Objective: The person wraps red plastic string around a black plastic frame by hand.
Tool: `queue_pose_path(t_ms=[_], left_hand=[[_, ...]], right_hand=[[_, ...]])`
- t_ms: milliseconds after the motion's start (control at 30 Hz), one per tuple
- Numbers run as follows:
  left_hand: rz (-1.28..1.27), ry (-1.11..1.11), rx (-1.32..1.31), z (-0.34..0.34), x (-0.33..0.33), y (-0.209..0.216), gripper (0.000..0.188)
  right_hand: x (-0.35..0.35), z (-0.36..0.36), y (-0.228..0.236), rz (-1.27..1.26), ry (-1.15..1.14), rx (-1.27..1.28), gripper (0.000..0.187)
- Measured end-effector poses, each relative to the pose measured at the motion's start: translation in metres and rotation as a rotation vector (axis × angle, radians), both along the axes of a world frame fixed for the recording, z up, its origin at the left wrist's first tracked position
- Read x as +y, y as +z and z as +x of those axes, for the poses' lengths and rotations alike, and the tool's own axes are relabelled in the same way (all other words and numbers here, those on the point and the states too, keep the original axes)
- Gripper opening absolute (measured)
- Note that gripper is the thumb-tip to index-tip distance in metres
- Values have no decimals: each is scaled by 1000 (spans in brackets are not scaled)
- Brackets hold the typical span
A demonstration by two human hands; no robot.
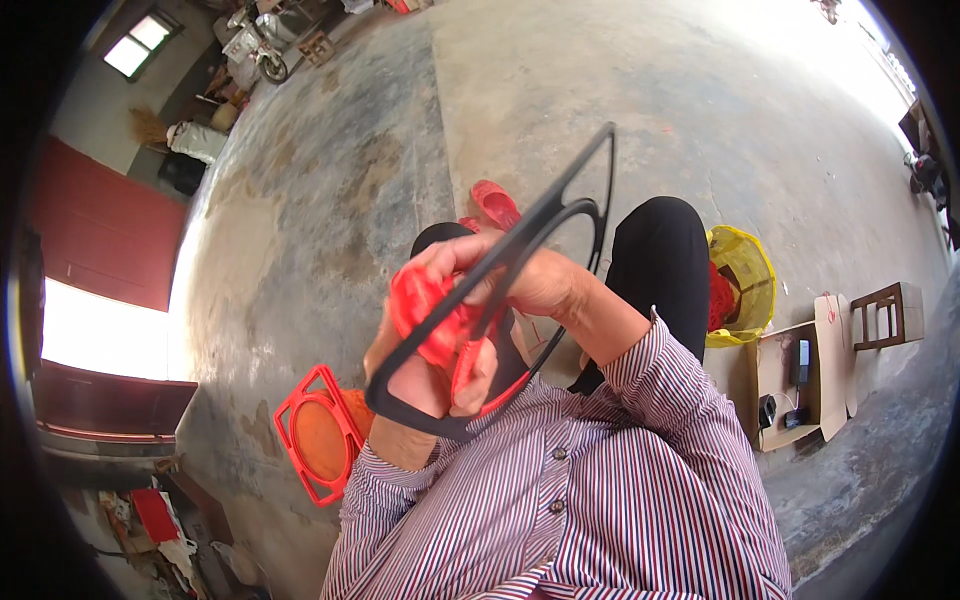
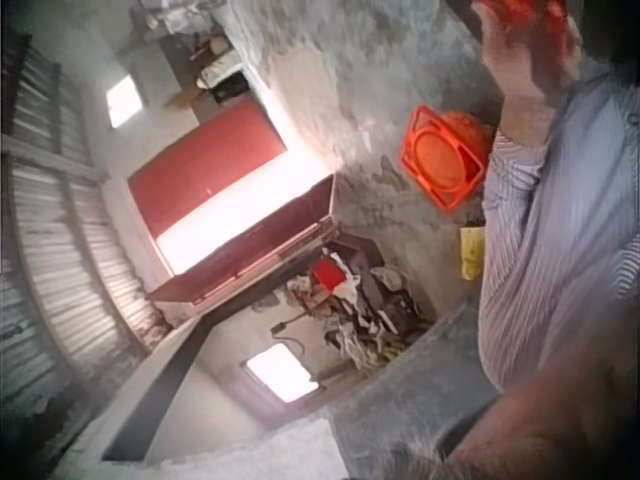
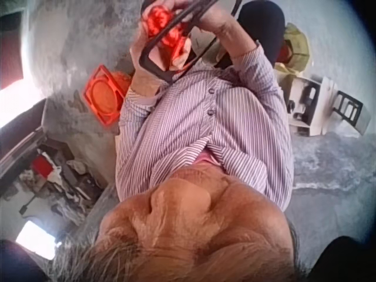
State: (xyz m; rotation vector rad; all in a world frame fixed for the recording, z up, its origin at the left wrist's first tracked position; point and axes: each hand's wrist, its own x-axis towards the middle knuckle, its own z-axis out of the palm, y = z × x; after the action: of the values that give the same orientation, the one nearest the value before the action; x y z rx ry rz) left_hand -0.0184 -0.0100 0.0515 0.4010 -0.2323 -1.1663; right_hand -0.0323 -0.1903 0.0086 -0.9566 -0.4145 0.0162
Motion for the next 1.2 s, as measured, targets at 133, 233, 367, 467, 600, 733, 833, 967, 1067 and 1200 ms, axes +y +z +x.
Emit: queue_pose_path(t_ms=[133, 233, 367, 467, 600, 733, 833, 967, 1067, 1200], left_hand=[[89, -27, 8, 0, 0, -12, 49], [175, -54, 3, 3, 3, -25, 42], [360, 359, 90, -6, 2, -16, 39], [433, 393, 26, 17, 10, -27, 42], [414, 436, -60, 14, 11, -35, 33], [418, 432, -185, 12, 6, -34, 30], [380, 424, -173, 22, 14, -30, 37], [217, 416, -181, 39, 42, -44, 49], [189, 389, -236, 48, 47, -52, 39], [270, 476, -151, 43, 46, -50, 30]], right_hand=[[-6, 3, -5, -86, 28, -202, 25], [-5, 3, -9, -93, 10, -176, 30], [0, -11, -2, -201, -336, 207, 54], [-3, -24, -22, -307, -472, 275, 54], [30, -44, 4, -61, -318, 244, 54], [22, -45, 7, 34, -440, 188, 42], [-17, -44, 4, 369, -541, 62, 32], [-84, -58, -20, 765, -377, -13, 48], [-112, -69, -69, 798, -124, -15, 51], [-76, -83, -98, 661, -174, 277, 44]])
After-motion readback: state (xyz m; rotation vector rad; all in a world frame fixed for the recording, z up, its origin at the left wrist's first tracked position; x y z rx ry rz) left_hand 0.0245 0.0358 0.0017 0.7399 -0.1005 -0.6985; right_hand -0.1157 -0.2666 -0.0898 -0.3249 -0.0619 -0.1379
